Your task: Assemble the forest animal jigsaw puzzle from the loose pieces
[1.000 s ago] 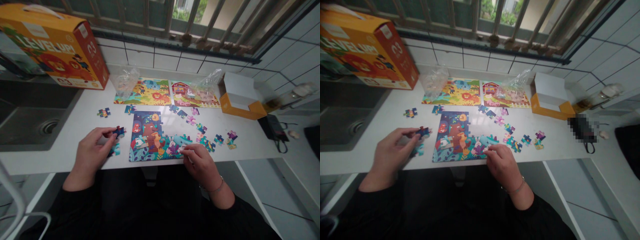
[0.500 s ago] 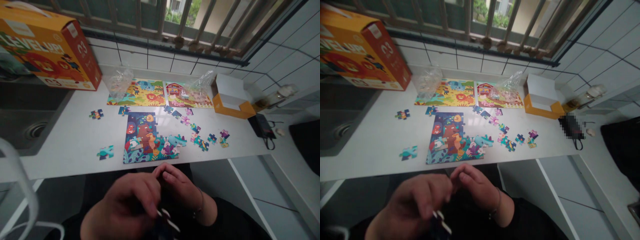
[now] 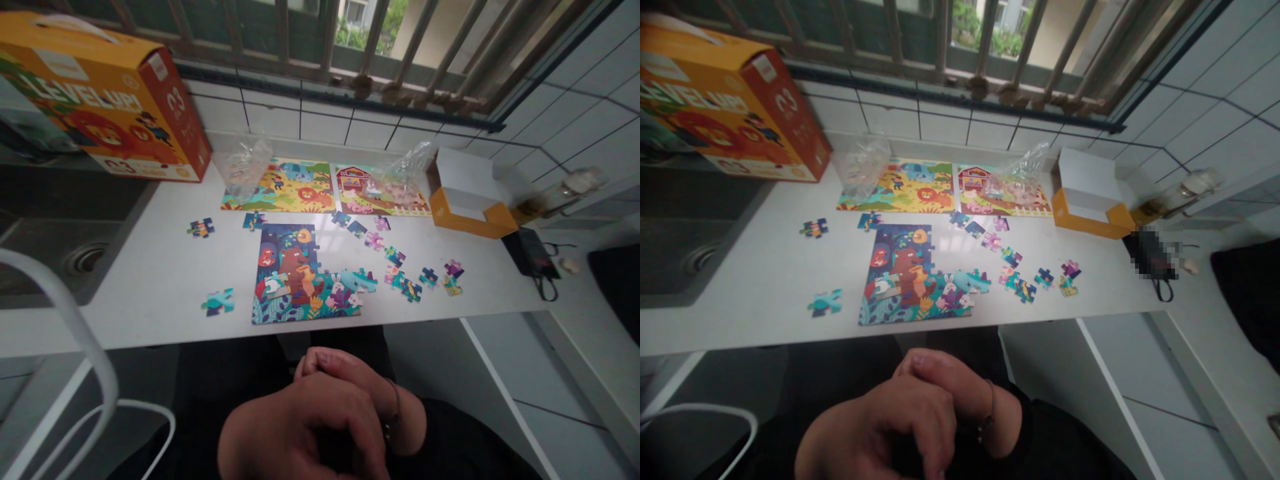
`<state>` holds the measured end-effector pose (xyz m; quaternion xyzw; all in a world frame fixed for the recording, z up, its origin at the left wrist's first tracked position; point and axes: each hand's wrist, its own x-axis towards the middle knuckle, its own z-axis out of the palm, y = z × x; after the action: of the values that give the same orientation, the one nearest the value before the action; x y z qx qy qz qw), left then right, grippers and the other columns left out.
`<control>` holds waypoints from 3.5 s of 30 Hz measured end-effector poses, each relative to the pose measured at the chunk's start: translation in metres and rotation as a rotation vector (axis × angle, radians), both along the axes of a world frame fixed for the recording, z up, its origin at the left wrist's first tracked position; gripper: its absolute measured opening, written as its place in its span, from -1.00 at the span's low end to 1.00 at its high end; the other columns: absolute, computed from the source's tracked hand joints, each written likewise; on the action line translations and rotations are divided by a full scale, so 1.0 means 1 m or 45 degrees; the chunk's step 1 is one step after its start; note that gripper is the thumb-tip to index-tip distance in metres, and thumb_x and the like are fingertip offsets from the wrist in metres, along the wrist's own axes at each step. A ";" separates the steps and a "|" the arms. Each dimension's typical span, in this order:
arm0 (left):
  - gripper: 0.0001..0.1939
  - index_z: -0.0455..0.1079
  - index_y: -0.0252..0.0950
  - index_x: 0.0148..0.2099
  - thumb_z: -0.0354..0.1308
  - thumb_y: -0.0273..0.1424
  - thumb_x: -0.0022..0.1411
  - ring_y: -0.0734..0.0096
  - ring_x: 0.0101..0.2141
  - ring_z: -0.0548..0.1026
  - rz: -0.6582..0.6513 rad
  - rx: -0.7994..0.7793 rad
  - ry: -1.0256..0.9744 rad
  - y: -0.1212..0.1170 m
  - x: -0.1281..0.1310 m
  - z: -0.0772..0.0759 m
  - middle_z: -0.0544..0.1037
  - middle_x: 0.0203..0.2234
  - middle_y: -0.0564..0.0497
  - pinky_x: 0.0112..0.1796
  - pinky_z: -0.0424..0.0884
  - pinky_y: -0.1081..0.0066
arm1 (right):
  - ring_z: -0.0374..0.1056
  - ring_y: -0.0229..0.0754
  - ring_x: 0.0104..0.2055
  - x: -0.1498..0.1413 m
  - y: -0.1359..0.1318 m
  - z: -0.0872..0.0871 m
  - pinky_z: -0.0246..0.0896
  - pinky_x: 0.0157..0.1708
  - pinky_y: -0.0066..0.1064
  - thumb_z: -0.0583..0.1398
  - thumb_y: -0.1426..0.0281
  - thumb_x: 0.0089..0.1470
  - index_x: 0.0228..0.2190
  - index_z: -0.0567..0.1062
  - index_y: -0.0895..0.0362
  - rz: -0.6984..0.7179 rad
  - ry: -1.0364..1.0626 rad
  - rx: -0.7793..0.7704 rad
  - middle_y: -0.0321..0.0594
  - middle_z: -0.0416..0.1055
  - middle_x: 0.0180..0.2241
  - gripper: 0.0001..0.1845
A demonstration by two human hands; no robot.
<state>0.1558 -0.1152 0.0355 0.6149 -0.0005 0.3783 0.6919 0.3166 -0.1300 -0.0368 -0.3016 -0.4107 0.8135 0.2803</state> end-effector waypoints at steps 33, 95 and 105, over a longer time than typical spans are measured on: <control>-0.30 0.38 -0.36 0.35 0.10 0.05 0.41 -0.28 0.29 0.45 1.256 0.813 1.946 0.070 -0.171 -0.052 0.48 0.32 -0.38 0.29 0.38 -0.14 | 0.27 -0.23 -0.42 0.137 0.037 0.035 0.20 -0.38 -0.38 0.36 -0.09 0.26 -0.18 0.54 0.08 -0.655 -0.957 0.401 -0.36 0.36 -0.45 -0.52; -0.93 0.39 -0.18 -0.10 0.09 -0.42 0.50 0.09 0.03 0.63 0.869 0.601 1.189 0.112 -0.002 -0.059 0.68 -0.03 -0.07 0.37 0.25 -0.28 | 0.52 0.06 -0.28 0.257 0.056 0.021 0.36 -0.27 -0.18 0.27 -0.04 0.06 -0.11 0.56 0.08 -0.893 -2.213 0.746 -0.03 0.64 -0.25 -0.48; -0.92 0.35 -0.18 -0.06 0.04 -0.38 0.54 0.02 0.02 0.63 0.926 0.642 1.202 0.110 -0.008 -0.064 0.68 0.00 -0.14 0.22 0.44 -0.21 | 0.52 0.08 -0.29 0.259 0.053 0.015 0.34 -0.25 -0.15 0.26 -0.06 0.07 -0.08 0.56 0.09 -0.916 -2.196 0.730 -0.02 0.62 -0.27 -0.44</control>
<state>0.1473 -0.0056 -0.0288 0.8196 0.4234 0.2658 0.2798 0.5754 -0.0774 -0.0216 -0.8208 -0.5406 0.0491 0.1778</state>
